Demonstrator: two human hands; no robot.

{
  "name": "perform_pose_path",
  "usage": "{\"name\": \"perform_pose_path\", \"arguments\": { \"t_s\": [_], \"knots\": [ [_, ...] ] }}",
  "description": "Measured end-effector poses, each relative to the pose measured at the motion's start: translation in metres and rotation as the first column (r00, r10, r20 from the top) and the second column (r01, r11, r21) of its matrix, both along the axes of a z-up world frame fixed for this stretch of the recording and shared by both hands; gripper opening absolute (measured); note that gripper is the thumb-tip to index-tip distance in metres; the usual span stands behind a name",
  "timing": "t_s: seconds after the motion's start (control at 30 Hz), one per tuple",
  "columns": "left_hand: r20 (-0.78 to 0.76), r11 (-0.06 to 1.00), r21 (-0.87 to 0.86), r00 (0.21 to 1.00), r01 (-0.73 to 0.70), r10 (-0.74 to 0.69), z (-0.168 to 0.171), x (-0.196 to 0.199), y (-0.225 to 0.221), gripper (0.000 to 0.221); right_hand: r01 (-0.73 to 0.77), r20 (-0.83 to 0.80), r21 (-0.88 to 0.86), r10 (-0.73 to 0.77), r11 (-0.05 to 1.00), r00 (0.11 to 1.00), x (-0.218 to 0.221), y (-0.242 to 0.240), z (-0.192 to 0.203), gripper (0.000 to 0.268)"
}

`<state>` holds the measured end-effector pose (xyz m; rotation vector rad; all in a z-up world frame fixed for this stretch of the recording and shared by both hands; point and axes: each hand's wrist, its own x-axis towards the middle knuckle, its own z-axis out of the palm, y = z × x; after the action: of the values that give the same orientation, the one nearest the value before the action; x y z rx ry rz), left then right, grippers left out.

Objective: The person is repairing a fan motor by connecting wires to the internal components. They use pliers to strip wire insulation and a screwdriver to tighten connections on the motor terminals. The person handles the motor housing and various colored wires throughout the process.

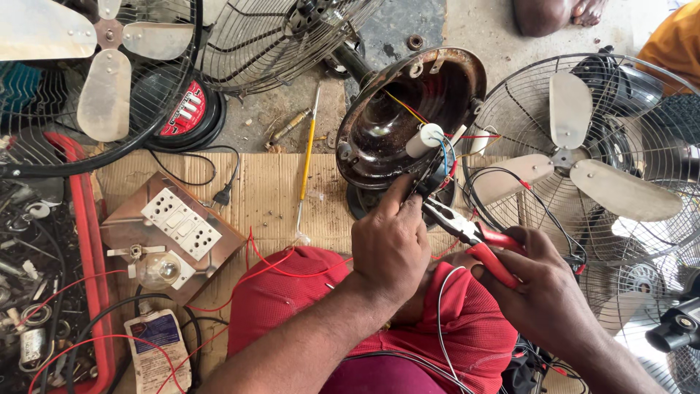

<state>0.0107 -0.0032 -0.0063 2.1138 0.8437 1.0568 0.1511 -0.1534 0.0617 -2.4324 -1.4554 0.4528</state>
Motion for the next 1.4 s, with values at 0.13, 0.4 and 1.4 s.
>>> {"name": "perform_pose_path", "arguments": {
  "t_s": [0.13,0.4,1.4],
  "knots": [
    [0.009,1.0,-0.006,1.0,0.012,-0.012,-0.001,-0.002,0.0,0.022,-0.009,-0.048,0.03,0.01,1.0,0.999,-0.002,0.004,0.002,0.034],
    [0.003,1.0,-0.014,1.0,0.005,-0.004,0.0,-0.001,-0.001,0.023,0.02,0.017,-0.001,-0.02,1.0,1.0,-0.013,0.007,0.014,0.033],
    [0.013,0.999,-0.033,0.999,0.037,-0.037,-0.001,-0.005,0.005,0.018,-0.094,-0.833,-0.553,-0.55,0.828,0.058,0.102,0.008,-0.026,0.038]
  ]
}}
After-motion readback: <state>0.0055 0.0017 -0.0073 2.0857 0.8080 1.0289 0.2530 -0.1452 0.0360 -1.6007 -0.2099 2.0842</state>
